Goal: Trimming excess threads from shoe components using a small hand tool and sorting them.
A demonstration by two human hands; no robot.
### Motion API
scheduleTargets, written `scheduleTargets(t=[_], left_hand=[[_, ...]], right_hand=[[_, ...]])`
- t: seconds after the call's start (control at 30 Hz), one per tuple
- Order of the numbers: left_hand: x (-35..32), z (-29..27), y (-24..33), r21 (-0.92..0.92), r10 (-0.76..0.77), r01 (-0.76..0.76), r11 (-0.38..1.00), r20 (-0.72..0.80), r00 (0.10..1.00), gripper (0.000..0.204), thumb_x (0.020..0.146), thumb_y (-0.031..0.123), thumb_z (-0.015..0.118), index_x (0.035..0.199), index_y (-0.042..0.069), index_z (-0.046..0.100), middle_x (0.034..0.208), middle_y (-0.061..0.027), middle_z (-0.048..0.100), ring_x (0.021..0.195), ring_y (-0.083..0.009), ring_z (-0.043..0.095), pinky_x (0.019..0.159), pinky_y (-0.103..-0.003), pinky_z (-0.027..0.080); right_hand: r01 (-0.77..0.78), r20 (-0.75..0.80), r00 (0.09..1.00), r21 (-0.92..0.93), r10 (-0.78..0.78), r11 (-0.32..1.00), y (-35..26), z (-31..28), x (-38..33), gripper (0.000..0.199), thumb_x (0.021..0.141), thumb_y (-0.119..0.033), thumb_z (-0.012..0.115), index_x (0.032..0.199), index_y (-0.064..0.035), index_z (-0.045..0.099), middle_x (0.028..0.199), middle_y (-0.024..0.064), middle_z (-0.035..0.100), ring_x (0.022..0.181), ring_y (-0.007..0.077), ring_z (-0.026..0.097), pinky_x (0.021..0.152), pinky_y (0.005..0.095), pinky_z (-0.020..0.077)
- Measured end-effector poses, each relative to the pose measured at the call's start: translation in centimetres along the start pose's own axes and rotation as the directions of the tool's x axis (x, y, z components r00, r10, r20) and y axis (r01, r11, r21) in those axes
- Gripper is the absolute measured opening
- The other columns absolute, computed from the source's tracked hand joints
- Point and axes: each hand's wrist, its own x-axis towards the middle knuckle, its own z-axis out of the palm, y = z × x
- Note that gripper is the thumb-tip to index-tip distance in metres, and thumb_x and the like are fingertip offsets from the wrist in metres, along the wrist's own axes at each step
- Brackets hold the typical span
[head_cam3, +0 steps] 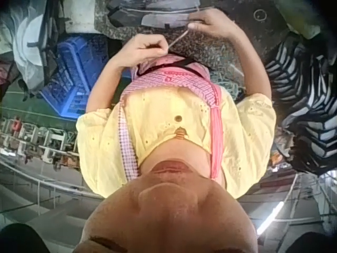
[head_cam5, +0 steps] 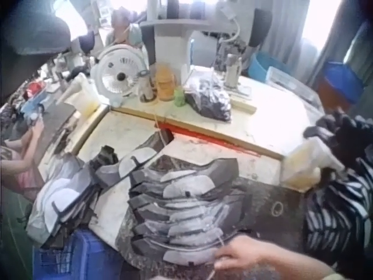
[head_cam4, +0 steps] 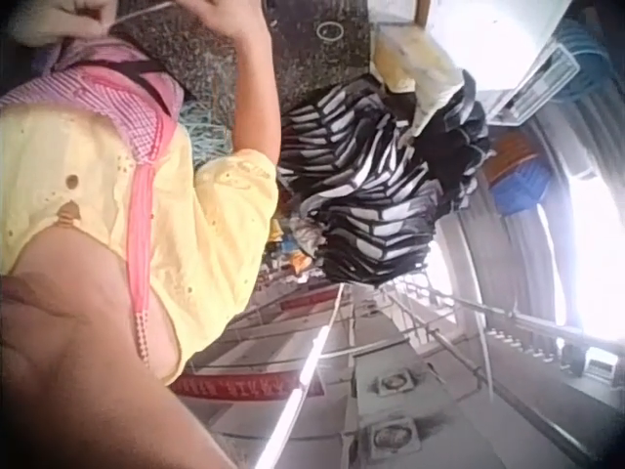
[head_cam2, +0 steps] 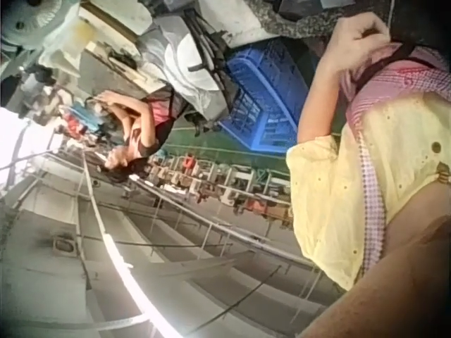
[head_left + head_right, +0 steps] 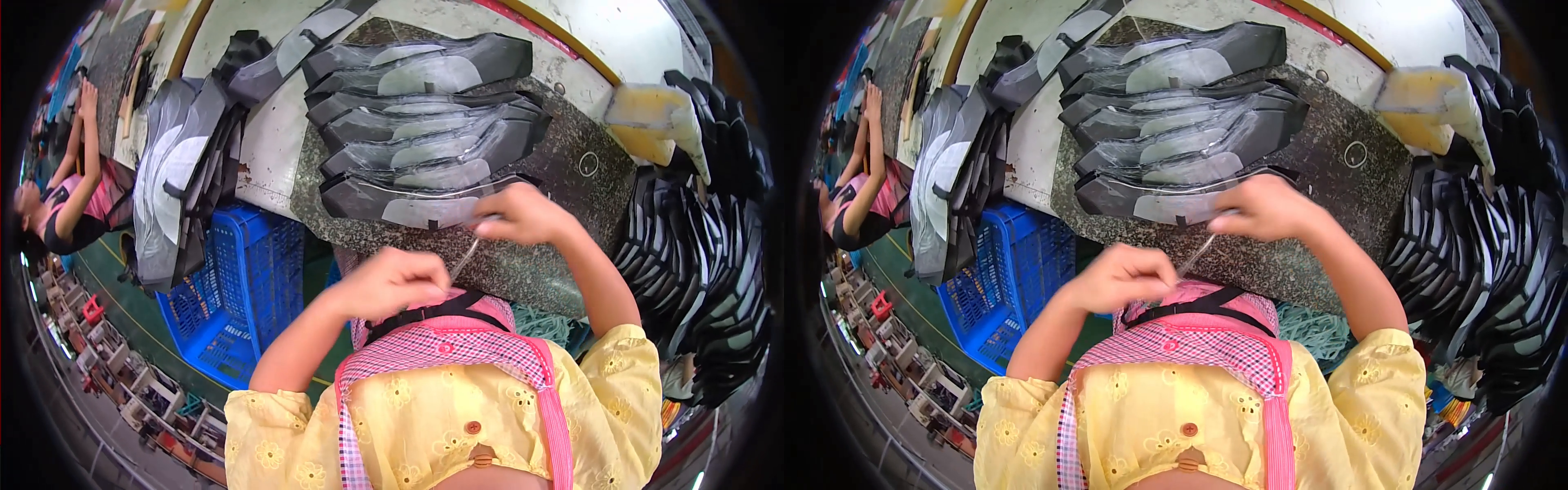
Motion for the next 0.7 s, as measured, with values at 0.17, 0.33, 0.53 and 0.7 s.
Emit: scheduleTargets(t=[0.17,0.33,0.53,0.7], left_hand=[[1.5,-7.1,-6.1,0.185,0.075,0.045,0.982,-0.592,0.802,0.017,0.085,0.017,0.054,0.075,0.003,0.053,0.064,0.0031,0.048,0.061,-0.0053,0.044,0.055,-0.023,0.037],[3.2,-8.5,-4.9,0.440,0.228,0.250,0.863,-0.779,0.584,0.020,0.081,0.021,0.055,0.075,0.002,0.054,0.060,-0.0133,0.056,0.057,-0.0261,0.058,0.054,-0.034,0.042],[4.0,-8.9,-4.6,0.459,0.145,0.427,0.779,-0.794,0.590,0.022,0.075,0.024,0.063,0.069,0.004,0.058,0.057,-0.0094,0.058,0.054,-0.0235,0.058,0.054,-0.034,0.044],[4.2,-9.9,-5.0,0.392,0.070,0.428,0.814,-0.798,0.598,0.022,0.075,0.024,0.064,0.069,0.004,0.059,0.058,-0.0085,0.059,0.054,-0.0212,0.059,0.054,-0.032,0.045]], right_hand=[[0.004,-0.379,0.917,0.328,0.128,0.945,2.0,1.2,0.3,0.017,0.081,-0.018,0.060,0.079,-0.0010,0.059,0.067,0.0106,0.061,0.055,0.0223,0.056,0.055,0.0313,0.0444],[-0.221,-0.625,0.730,0.169,0.277,0.961,3.1,2.3,3.6,0.013,0.077,-0.015,0.062,0.077,-0.0031,0.057,0.071,0.0156,0.057,0.064,0.0335,0.055,0.059,0.0347,0.0448],[-0.065,-0.677,0.719,0.155,0.154,0.986,3.2,2.8,3.1,0.013,0.076,-0.014,0.061,0.078,-0.0021,0.056,0.076,0.0119,0.054,0.071,0.0325,0.055,0.062,0.0360,0.0446],[-0.080,-0.661,0.724,0.204,0.198,0.976,3.1,2.7,3.2,0.013,0.076,-0.014,0.061,0.077,-0.0019,0.056,0.075,0.0118,0.053,0.070,0.0320,0.055,0.063,0.0359,0.0445]])
